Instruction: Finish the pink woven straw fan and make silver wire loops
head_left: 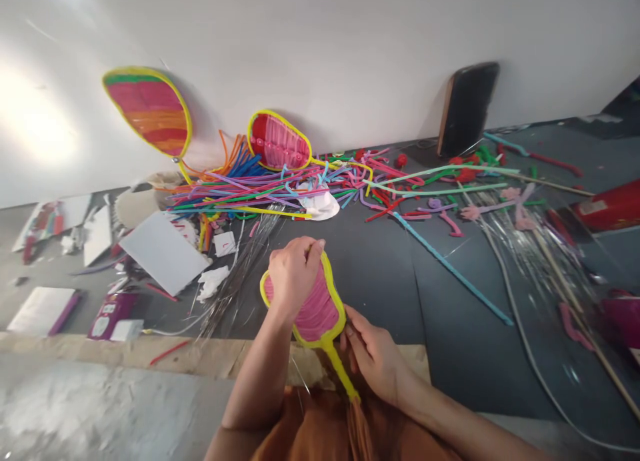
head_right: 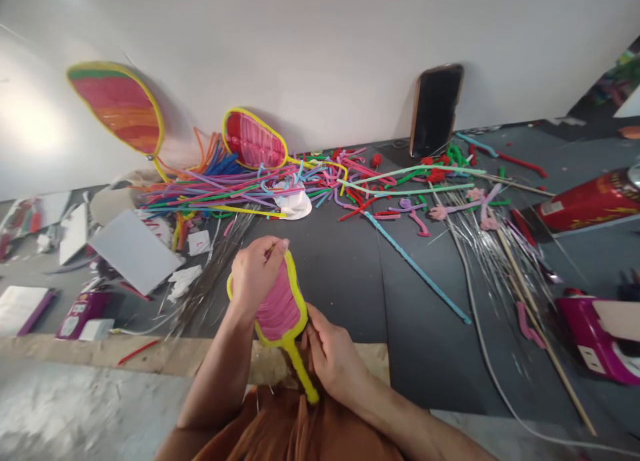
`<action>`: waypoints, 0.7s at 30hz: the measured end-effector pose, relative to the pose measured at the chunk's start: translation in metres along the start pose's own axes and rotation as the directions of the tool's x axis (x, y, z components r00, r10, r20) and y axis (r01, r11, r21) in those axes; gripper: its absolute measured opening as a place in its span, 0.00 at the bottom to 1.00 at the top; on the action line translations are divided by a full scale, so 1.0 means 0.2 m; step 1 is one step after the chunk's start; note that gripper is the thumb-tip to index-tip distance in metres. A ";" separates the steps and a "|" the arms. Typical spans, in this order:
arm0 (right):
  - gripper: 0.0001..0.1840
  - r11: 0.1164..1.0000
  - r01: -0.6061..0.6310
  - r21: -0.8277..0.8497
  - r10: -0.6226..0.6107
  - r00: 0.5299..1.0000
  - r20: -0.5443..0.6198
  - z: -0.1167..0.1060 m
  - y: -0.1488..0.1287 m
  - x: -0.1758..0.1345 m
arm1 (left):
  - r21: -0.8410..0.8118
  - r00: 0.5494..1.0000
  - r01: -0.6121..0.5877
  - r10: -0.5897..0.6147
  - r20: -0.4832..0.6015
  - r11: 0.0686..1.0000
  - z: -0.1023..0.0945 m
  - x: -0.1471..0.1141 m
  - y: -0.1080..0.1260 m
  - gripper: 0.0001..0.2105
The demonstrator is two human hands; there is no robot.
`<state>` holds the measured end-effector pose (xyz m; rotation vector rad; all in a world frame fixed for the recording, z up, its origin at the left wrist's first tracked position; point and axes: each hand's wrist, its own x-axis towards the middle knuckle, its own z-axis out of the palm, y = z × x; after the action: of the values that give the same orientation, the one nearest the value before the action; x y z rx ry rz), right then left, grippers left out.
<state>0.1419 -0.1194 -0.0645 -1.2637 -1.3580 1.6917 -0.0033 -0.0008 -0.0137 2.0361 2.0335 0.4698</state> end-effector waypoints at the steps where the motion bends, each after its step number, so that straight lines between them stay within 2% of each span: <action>1: 0.18 1.000 -0.006 0.023 0.005 1.000 0.012 0.01 -0.01 0.00 | -0.002 1.000 0.001 -0.001 -0.001 1.000 0.00 0.00 0.00 0.13; 5: 0.21 0.981 -0.073 0.179 0.067 0.997 0.041 0.03 -0.02 0.00 | -0.011 1.000 0.006 -0.006 -0.007 1.000 0.00 0.00 -0.01 0.14; 9: 0.24 0.918 -0.148 0.368 0.147 0.989 0.029 0.04 0.00 0.00 | 0.005 1.000 0.018 -0.018 -0.019 1.000 0.00 0.00 -0.02 0.13; 13: 0.19 0.934 -0.140 0.329 0.163 0.986 -0.043 0.04 0.01 0.00 | 0.006 1.000 0.019 -0.019 -0.011 1.000 0.00 0.00 -0.02 0.13; 16: 0.18 0.923 -0.155 0.353 0.173 0.985 -0.022 0.03 0.00 0.01 | 0.003 1.000 0.018 -0.018 0.001 1.000 0.00 0.00 -0.02 0.14; 18: 0.20 0.845 -0.200 0.496 0.235 0.972 -0.008 0.03 -0.01 0.02 | 0.003 1.000 0.023 -0.023 -0.002 1.000 0.00 0.00 -0.02 0.14; 21: 0.19 0.655 -0.246 0.714 0.348 0.938 0.004 0.03 -0.01 0.03 | 0.001 1.000 0.027 -0.027 -0.008 1.000 0.00 0.00 -0.03 0.14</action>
<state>0.1344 -0.1148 -0.0637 -1.1229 -0.3119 2.0203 -0.0100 -0.0004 -0.0157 2.0083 2.0635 0.4721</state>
